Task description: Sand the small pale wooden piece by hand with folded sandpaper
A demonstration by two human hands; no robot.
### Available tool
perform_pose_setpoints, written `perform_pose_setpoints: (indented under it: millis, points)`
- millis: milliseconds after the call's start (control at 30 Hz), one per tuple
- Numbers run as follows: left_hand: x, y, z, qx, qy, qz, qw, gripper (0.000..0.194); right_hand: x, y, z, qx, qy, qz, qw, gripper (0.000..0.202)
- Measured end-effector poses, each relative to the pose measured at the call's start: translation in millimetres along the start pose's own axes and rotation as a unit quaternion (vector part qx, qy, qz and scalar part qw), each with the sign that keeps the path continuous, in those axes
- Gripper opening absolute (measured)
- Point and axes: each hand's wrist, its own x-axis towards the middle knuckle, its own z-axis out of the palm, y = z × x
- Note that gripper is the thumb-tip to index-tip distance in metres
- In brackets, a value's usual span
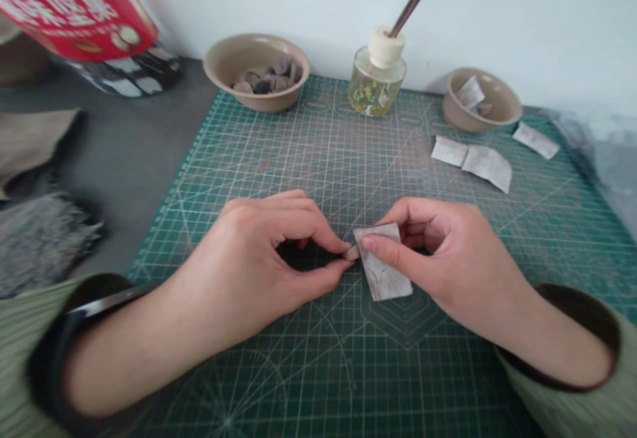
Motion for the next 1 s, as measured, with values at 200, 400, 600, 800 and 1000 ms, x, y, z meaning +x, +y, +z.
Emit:
perform_pose_setpoints:
  millis: [200, 400, 600, 800, 1000]
  points:
    - [-1.7, -4.2, 2.8, -0.015, 0.012, 0.008, 1.0, 0.015, -1.5, 4.3, 2.8, -0.016, 0.011, -0.015, 1.0, 0.035]
    - [-2.2, -2.8, 2.5, -0.016, 0.013, 0.012, 1.0, 0.017, -0.9, 6.6, 5.4, -0.049, 0.018, -0.029, 0.998, 0.024]
    - [-1.8, -3.3, 3.2, -0.008, 0.012, 0.006, 1.0, 0.016, 1.1, 4.8, 7.2, -0.051, 0.024, -0.043, 0.997, 0.02]
    - [-2.9, -2.5, 2.4, 0.001, 0.015, 0.002, 1.0, 0.014, -0.9, 4.5, 8.4, -0.045, 0.022, -0.045, 0.998, 0.019]
    - [-1.2, -1.0, 0.0, -0.003, 0.006, 0.0, 1.0, 0.015, 0.1, 4.4, 8.6, -0.051, 0.012, -0.05, 0.997, 0.019]
